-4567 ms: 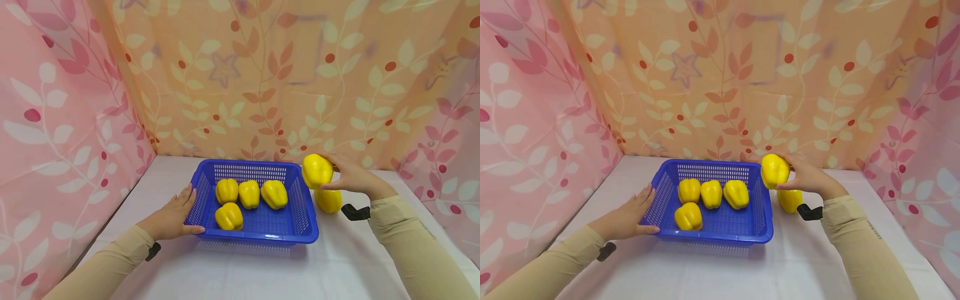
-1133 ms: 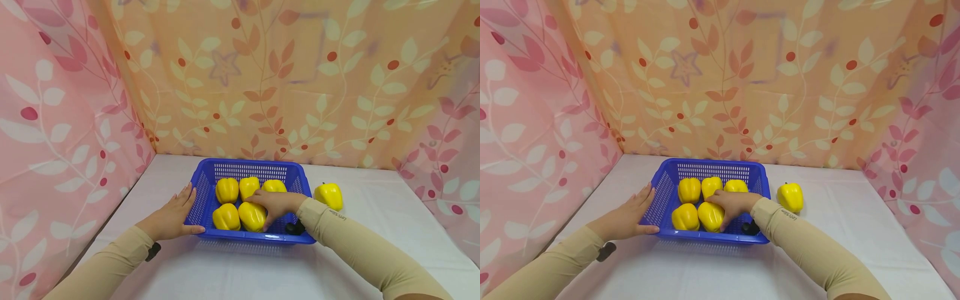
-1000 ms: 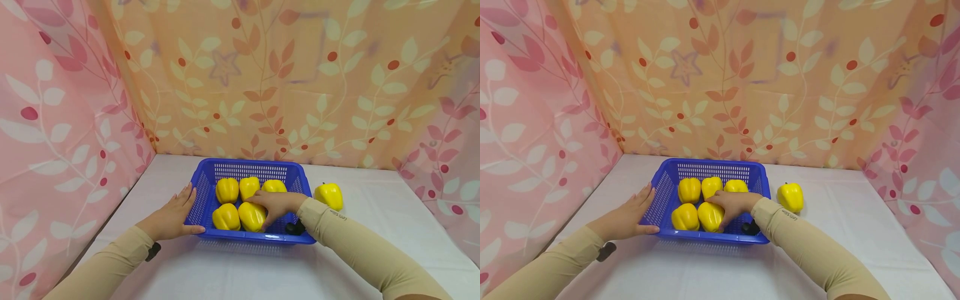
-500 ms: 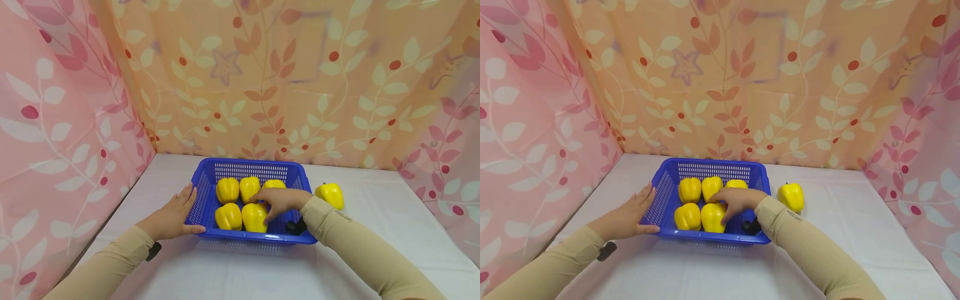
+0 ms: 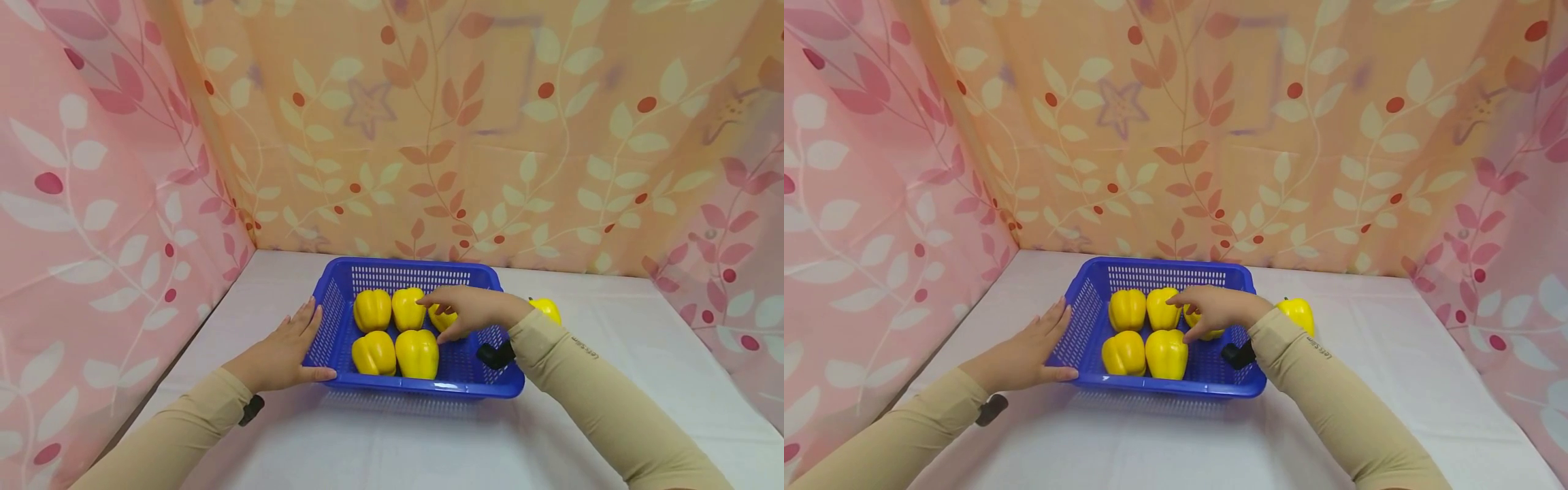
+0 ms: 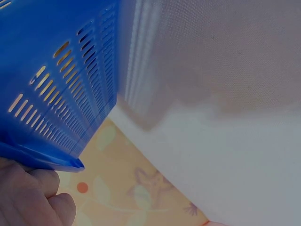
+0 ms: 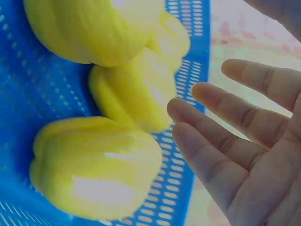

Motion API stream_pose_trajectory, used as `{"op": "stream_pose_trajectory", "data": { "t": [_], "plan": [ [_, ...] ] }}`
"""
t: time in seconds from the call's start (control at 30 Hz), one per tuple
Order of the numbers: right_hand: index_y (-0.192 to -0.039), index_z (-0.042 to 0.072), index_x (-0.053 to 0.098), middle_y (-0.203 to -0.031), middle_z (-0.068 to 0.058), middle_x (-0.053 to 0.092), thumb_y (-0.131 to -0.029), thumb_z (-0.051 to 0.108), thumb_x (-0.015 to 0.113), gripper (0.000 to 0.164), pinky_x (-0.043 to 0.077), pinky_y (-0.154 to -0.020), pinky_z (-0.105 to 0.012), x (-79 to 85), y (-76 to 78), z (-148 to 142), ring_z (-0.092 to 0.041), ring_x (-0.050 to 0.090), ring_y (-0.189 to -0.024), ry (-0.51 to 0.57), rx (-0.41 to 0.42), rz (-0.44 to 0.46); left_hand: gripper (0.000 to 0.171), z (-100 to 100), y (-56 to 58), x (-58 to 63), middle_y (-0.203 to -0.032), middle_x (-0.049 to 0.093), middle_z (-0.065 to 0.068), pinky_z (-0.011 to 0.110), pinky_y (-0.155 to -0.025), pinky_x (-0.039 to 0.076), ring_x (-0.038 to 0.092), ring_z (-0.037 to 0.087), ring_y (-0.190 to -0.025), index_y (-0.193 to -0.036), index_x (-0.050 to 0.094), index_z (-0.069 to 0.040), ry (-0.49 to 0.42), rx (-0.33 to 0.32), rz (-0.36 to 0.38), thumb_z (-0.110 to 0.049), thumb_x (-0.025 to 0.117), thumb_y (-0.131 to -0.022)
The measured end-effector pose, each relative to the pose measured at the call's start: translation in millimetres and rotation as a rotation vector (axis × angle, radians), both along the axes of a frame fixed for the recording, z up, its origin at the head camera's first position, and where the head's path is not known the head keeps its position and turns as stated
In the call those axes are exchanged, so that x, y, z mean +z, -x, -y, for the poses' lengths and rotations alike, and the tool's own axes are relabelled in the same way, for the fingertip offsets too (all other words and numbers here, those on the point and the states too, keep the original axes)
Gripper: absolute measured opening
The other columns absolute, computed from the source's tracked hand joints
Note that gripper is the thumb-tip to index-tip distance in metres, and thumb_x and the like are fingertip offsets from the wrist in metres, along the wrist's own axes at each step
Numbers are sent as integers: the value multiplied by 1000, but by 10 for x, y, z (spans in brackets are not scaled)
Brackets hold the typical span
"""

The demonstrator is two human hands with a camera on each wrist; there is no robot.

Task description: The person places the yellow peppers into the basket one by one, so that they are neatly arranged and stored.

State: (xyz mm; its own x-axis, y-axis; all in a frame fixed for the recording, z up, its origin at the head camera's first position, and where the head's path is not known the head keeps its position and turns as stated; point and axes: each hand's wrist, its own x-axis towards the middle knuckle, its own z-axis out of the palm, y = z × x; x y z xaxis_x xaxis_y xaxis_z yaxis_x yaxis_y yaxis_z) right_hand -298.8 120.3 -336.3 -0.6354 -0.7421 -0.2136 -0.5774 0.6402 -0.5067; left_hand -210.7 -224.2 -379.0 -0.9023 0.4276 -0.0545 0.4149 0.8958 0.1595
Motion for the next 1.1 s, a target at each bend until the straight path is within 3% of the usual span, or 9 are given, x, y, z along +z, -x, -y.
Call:
{"op": "stream_pose_trajectory", "data": {
  "t": [0.5, 0.77, 1.0, 1.1],
  "plan": [
    [-135, 17, 44, -134, -7, 46, -76, 34, 74, 68, 42, -96, -42, 201, 77, -331, -30, 48, -119, 97, -68, -28, 115, 1, -10, 0, -152, -3, 19, 52, -109, 12, 2, 33, -139, -145, 7, 1, -2, -4, 0, -80, 41, -71],
    [-137, 11, 41, -142, -12, 36, -76, 27, 75, 72, 36, -100, -45, 246, 157, -600, -33, 43, -124, 212, -117, 31, 114, -12, -22, 18, -152, -2, 19, 52, -109, 13, 3, 34, -139, -145, 7, 1, -5, -3, -1, -78, 42, -71],
    [-139, 23, 39, -133, -13, 47, -76, 31, 74, 72, 33, -100, -53, 222, 235, -858, -34, 47, -119, 191, -198, -52, 115, -5, -8, -8, -152, -3, 19, 52, -109, 13, 3, 33, -139, -145, 8, 1, -1, 1, -6, -79, 42, -71],
    [-138, 21, 41, -134, -13, 47, -76, 32, 74, 70, 34, -99, -54, 213, 245, -964, -35, 45, -120, 187, -251, -61, 115, -1, -4, -19, -152, -3, 18, 52, -109, 13, 2, 33, -139, -145, 7, 1, 3, 1, -8, -79, 42, -71]
  ]
}}
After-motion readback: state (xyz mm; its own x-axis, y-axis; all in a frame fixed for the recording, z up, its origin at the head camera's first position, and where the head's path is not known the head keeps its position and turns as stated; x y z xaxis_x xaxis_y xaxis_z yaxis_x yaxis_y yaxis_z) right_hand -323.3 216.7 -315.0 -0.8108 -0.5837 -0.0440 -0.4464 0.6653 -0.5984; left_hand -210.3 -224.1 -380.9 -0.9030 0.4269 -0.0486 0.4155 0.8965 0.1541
